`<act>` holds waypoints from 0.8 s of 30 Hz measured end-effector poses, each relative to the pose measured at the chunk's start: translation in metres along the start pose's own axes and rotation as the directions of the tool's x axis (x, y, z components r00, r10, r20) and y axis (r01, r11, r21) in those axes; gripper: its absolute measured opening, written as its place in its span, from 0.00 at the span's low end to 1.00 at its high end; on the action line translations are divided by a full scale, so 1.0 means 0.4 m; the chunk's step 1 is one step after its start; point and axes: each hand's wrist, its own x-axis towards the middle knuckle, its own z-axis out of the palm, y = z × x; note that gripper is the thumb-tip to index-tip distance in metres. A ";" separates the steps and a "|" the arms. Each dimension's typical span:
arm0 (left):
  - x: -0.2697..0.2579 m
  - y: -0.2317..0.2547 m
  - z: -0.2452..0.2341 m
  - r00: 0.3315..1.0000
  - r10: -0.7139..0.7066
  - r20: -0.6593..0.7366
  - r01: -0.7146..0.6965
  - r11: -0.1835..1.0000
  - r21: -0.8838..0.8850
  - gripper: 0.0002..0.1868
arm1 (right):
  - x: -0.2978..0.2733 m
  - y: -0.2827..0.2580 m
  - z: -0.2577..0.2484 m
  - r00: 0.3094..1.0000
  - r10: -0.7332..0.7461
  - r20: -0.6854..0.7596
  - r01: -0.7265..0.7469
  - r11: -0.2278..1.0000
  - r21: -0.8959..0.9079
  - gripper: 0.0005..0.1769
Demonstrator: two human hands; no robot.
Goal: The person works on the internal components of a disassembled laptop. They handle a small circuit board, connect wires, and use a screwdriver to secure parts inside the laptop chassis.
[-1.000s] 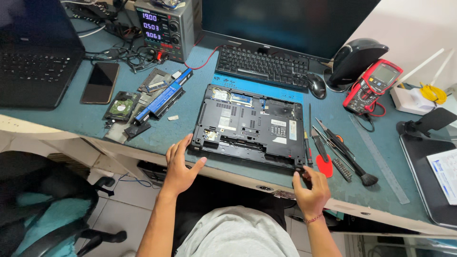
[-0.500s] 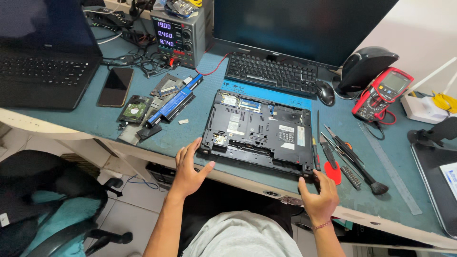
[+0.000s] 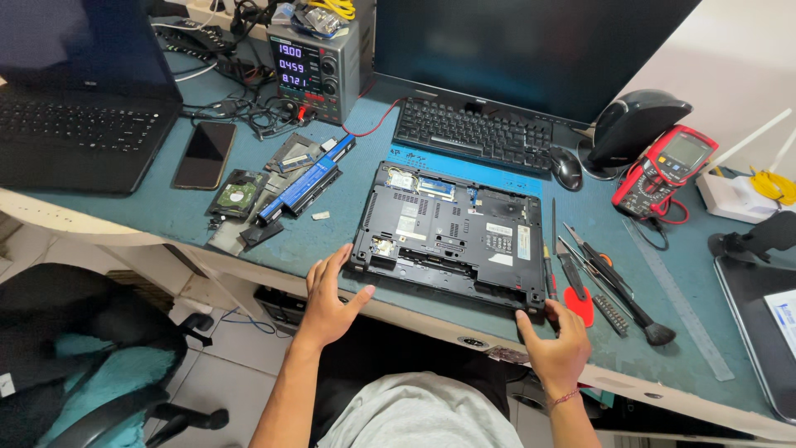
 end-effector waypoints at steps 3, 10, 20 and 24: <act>0.000 0.004 -0.004 1.000 -0.020 0.023 0.020 1.000 -0.013 0.40 | 0.034 -0.047 -0.040 0.949 0.236 0.208 -0.250 0.967 0.048 0.28; -0.001 -0.005 0.002 1.000 -0.013 0.001 0.013 1.000 -0.001 0.40 | 0.051 -0.052 -0.053 0.915 0.285 0.286 -0.318 0.945 0.076 0.26; 0.001 -0.004 0.001 1.000 0.013 -0.001 -0.013 1.000 0.004 0.39 | 0.047 -0.033 -0.044 0.927 0.260 0.271 -0.301 0.946 0.121 0.19; -0.001 -0.003 0.001 1.000 -0.005 0.007 0.005 1.000 -0.001 0.40 | 0.044 -0.016 -0.034 0.935 0.248 0.254 -0.284 0.952 0.116 0.18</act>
